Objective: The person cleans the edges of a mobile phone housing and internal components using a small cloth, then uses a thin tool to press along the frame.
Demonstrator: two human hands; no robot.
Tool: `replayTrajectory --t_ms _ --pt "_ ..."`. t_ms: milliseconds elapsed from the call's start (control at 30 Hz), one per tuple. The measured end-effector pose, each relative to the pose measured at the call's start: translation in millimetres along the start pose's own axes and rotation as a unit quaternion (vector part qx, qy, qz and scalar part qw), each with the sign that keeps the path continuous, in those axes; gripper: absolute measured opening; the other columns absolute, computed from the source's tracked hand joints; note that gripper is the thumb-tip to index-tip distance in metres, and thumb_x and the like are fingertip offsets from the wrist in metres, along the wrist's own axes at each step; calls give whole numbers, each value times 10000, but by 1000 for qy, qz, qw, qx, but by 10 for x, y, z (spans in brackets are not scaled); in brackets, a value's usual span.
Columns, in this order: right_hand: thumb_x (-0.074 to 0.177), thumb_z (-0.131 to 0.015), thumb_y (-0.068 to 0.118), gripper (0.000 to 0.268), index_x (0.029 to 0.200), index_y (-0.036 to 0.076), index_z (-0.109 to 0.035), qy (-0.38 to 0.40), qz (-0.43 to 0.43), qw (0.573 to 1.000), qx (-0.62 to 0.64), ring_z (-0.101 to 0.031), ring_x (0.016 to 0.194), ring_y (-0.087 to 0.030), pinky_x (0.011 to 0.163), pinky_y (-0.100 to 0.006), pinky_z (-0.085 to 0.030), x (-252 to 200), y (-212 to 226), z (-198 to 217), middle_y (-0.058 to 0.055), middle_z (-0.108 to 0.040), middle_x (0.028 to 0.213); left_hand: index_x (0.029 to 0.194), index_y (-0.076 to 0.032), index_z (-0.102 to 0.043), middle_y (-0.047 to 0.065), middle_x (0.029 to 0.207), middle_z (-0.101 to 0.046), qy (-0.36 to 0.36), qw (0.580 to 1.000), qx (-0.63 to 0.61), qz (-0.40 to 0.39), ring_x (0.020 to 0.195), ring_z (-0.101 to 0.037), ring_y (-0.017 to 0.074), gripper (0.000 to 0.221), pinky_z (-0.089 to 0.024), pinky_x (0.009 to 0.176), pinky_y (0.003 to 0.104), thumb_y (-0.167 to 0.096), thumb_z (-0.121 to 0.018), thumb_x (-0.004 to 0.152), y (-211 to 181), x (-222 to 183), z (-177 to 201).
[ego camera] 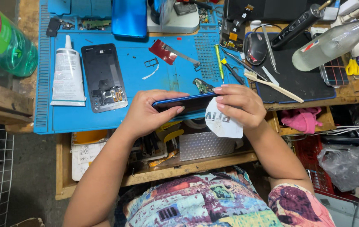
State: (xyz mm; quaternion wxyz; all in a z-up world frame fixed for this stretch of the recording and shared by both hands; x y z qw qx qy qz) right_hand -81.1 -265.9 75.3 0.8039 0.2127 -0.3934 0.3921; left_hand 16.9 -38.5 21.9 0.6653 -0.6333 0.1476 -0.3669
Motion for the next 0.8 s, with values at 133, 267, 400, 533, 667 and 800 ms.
replayTrajectory --t_ms 133,267,400,533,667,800 --pt "817 -778 -27 179 973 -23 -691 -9 7 1000 -13 -725 979 -359 892 -480 -630 -5 5 -23 -156 -701 993 1147 -64 -775 81 1040 -807 -2 1000 1 -6 890 -735 92 291 -594 815 255 -97 -784 858 -16 2 6" --pt "826 -778 -33 167 967 -43 -689 -14 -6 1000 -4 -724 968 -353 876 -457 -641 -1 17 -42 -170 -706 983 1147 -62 -774 88 1026 -807 2 1000 10 -14 879 -738 92 290 -592 798 254 -93 -783 859 -21 0 12" --pt "815 -777 -23 158 945 -51 -692 -21 -5 1000 0 -721 959 -351 862 -449 -641 18 13 -57 -182 -709 971 1154 -63 -772 92 1031 -806 3 1000 13 -24 885 -747 96 297 -595 806 256 -90 -781 858 -11 4 14" --pt "800 -769 -13 160 938 -50 -696 -7 -15 1000 -10 -727 954 -349 851 -435 -641 62 22 -47 -179 -716 971 1157 -63 -769 95 1035 -806 2 1000 10 -23 888 -750 103 298 -596 809 258 -91 -781 860 -2 2 15" --pt "802 -767 -7 165 942 -45 -688 9 -33 999 -11 -730 950 -345 839 -414 -642 114 37 -26 -174 -721 983 1157 -71 -770 97 1032 -805 1 1000 16 -26 884 -752 106 299 -595 804 261 -100 -785 859 -6 0 25" --pt "811 -777 -12 177 946 -34 -664 17 -44 999 -20 -734 939 -339 819 -402 -627 134 45 -36 -162 -719 981 1159 -80 -770 99 1025 -803 1 999 20 -29 879 -754 109 300 -595 800 264 -106 -787 861 -6 0 28"
Point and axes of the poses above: each hand's wrist, its own x-axis towards the middle knuckle, its own z-axis out of the back of the hand, y = z × x, the point moved 3 cm from there along x, towards the middle knuckle
